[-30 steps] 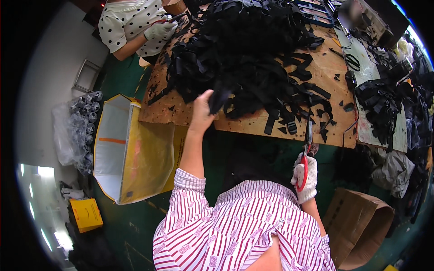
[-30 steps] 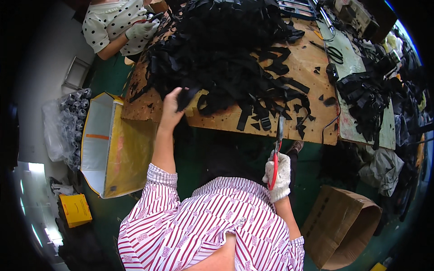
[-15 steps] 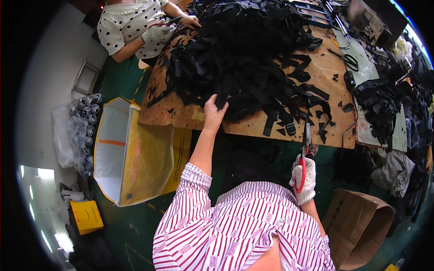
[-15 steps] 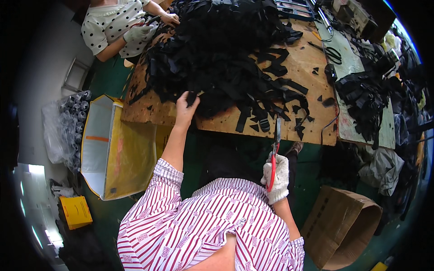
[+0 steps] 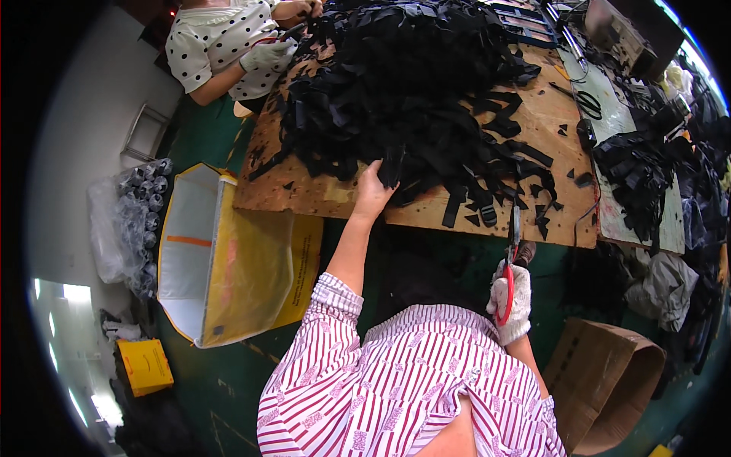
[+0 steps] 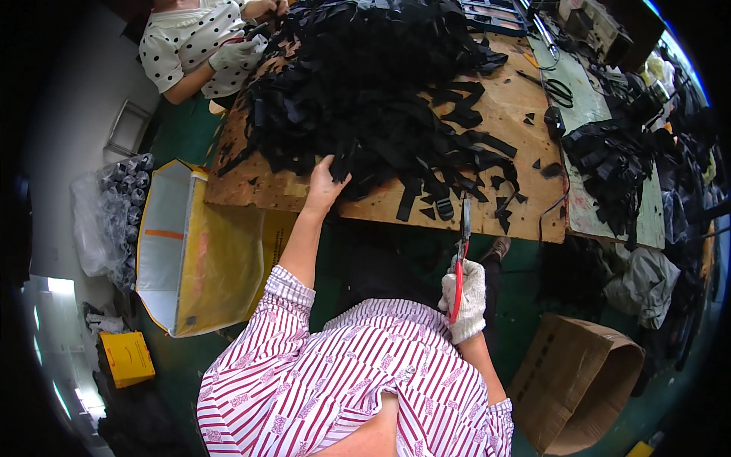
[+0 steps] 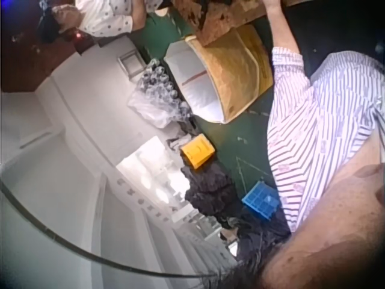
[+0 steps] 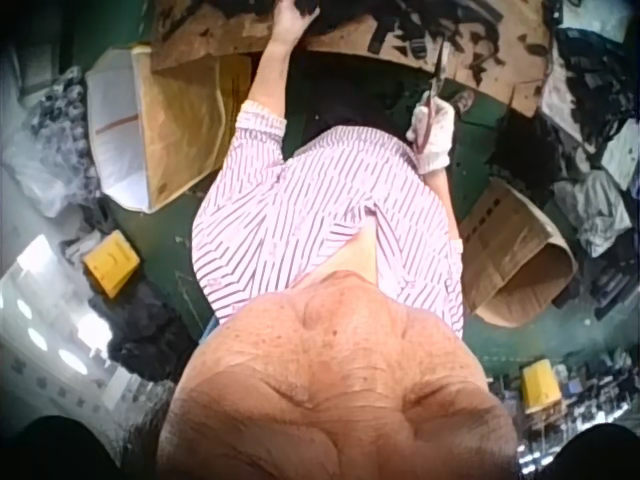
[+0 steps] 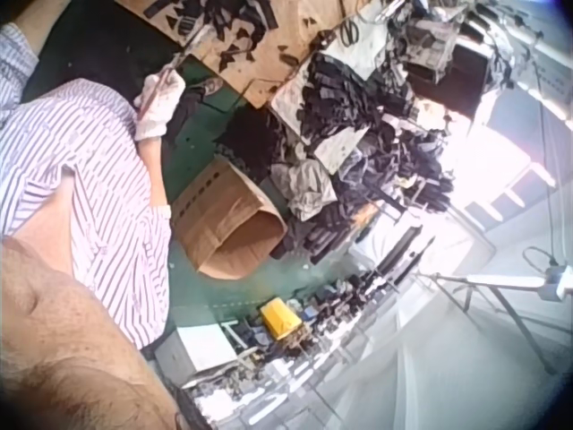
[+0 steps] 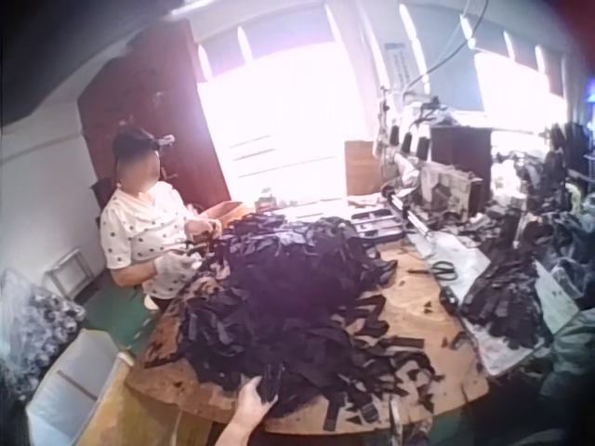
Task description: The person uses red-handled scissors to cut black fabric strips into smaller pieces. They repeatedly pick up strips from a pile on a wooden table, cut them, and place the resulting pieces back onto the table.
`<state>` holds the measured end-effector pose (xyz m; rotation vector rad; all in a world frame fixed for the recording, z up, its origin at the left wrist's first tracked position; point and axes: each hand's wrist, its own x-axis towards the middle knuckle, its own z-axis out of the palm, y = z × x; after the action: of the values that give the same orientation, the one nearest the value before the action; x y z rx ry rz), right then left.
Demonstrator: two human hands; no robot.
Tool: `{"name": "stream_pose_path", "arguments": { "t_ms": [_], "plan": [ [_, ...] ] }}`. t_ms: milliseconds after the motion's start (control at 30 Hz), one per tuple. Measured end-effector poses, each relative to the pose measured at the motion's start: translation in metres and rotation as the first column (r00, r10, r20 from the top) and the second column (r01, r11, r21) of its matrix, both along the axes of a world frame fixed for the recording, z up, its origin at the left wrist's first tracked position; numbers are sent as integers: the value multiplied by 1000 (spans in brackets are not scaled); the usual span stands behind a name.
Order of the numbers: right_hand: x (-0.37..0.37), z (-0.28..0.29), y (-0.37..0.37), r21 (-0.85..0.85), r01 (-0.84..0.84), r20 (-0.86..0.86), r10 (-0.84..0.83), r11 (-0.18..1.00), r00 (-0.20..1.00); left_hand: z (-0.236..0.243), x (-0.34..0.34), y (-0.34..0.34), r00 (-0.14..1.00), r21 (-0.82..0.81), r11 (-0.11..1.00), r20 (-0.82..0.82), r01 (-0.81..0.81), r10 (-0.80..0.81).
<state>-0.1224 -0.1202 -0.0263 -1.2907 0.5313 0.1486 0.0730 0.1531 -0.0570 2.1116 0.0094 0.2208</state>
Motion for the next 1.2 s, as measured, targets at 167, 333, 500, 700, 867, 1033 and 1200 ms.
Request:
{"name": "stream_pose_path", "arguments": {
  "t_ms": [167, 333, 500, 700, 867, 1033, 1200],
  "plan": [
    [0, -1, -3, 9, -7, -50, 7, 1000, 999, 9, -4, 17, 994, -240, 971, 101, -21, 46],
    [0, 2, 2, 1, 0, -49, 0, 1000, 999, 17, -27, 31, 977, -217, 963, 106, -160, 186],
    [-1, -5, -1, 10, -28, -20, 28, 1000, 999, 44, -38, 16, 868, -755, 579, 26, -308, 495],
    [-2, -4, -1, 11, -37, -18, 38, 999, 999, 116, -54, 22, 981, -917, 400, 88, 11, 175],
    [-2, 0, 6, -68, -75, 31, 77, 995, 997, 107, -71, 1, 997, -903, 429, -42, -8, -70],
    [-2, -9, 8, -101, -204, 214, 221, 974, 951, 72, -91, -37, 975, -872, 486, -159, -64, -156],
    [5, -2, 6, -427, -320, 153, 417, 846, 896, 59, -95, -54, 951, -847, 501, -278, -178, -132]
  ]
}}
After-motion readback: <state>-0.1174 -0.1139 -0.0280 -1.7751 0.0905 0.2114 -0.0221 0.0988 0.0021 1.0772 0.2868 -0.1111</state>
